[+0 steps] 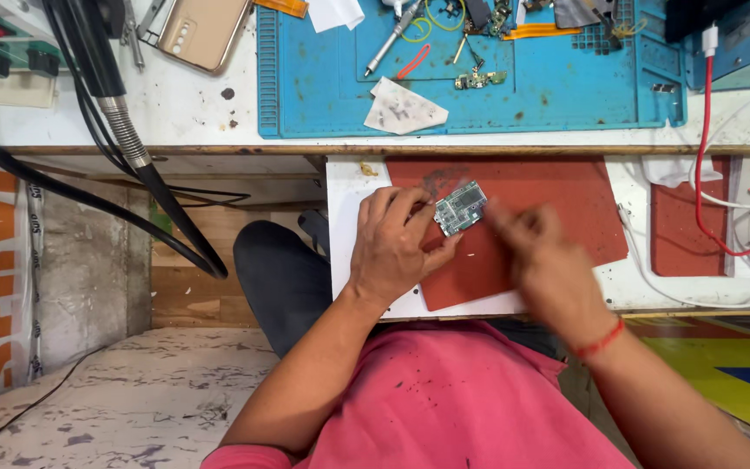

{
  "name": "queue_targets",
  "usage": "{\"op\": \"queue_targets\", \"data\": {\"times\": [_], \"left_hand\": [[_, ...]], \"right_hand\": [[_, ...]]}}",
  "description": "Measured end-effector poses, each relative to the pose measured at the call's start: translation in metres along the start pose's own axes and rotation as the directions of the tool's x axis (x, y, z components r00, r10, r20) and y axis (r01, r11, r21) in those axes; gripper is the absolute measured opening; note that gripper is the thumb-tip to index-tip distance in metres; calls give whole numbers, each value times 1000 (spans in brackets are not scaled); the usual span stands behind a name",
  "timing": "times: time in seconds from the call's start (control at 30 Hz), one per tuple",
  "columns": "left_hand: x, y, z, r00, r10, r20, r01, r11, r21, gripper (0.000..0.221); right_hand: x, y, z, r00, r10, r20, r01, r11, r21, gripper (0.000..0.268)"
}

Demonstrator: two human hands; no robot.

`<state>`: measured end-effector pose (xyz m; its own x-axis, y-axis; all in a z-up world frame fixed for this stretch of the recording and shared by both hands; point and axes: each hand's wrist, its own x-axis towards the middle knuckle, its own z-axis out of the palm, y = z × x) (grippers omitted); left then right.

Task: The person uses a hot air gun to heat a small circuit board placed on a red mat. They then use a purple toothbrush to scrub the surface of the board, likely to clean off flux or debris. The person handles the board with their hands throughout the process.

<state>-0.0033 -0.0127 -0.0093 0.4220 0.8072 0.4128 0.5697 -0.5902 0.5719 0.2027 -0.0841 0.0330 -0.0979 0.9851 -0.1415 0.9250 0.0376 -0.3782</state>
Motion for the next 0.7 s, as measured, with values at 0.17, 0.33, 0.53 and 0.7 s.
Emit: {"op": "queue_targets", "data": {"times": [0.17,0.33,0.53,0.7], "left_hand": [[2,-3,2,999,-41,-32,39,998,-42,46],[6,-2,1,992,-118,34,121,990,-70,42],[13,-2,-6,990,-104,92,113,989,-99,47],[8,-1,-1,987,-138,79,145,985,-90,45]], "right_hand": [[6,10,-1,996,-15,86,22,997,-74,65],[-3,18,-10,969,35,-243,6,987,163,53],[-24,-13,3,996,70,-51,-67,996,65,60],[-7,2,2,991,71,-110,-73,997,-20,59]]}}
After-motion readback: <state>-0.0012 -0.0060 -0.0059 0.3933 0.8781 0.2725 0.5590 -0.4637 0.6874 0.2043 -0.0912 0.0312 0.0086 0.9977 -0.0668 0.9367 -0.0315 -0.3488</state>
